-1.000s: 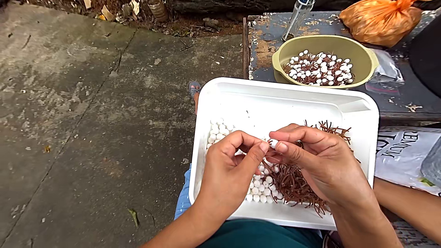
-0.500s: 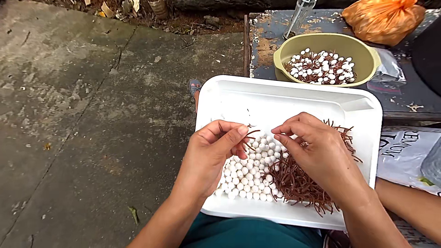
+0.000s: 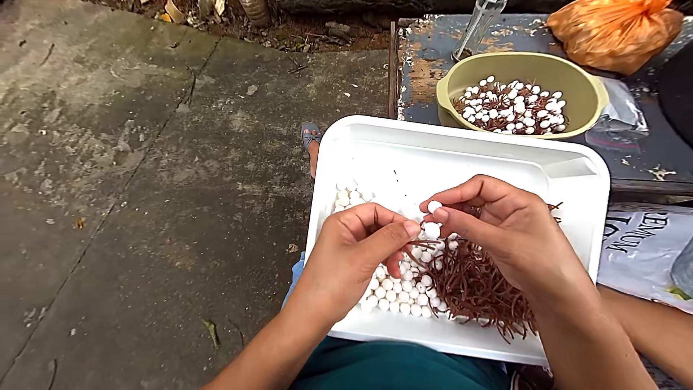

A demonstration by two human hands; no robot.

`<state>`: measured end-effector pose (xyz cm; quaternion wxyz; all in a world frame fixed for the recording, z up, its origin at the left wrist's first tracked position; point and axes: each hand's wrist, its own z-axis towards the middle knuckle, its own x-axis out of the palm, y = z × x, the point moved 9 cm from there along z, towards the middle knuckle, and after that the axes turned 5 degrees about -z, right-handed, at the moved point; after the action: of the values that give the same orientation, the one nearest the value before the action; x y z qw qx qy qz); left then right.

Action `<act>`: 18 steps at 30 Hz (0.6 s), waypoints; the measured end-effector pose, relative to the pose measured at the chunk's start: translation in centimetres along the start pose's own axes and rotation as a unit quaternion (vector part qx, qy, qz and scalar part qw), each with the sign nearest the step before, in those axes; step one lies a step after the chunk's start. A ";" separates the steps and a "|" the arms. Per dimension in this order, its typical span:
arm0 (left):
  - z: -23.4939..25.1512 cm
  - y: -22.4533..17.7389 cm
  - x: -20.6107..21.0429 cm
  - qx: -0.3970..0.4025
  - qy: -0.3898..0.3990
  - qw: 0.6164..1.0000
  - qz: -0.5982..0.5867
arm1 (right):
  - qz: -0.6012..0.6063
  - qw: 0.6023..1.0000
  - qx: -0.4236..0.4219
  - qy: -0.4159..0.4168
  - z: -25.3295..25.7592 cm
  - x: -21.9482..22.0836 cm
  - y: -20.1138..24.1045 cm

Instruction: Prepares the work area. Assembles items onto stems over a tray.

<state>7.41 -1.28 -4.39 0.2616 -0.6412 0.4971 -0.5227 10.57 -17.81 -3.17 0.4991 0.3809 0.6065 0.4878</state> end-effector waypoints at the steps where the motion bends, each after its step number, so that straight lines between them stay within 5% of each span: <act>1: 0.0 0.2 0.2 -0.009 0.008 1.000 0.004 | 0.068 0.997 0.013 0.018 0.0 0.2 0.0; 5: 0.0 0.8 0.5 -0.032 0.017 0.999 0.004 | 0.158 0.986 0.035 0.046 -0.3 0.6 -0.1; 18: -0.2 1.3 0.7 -0.065 0.003 0.998 0.007 | 0.148 0.987 0.017 0.057 -0.8 1.0 0.1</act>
<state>6.77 -2.34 -5.17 0.2215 -0.6516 0.5351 -0.4899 9.60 -17.02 -3.29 0.3791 0.4462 0.5790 0.5674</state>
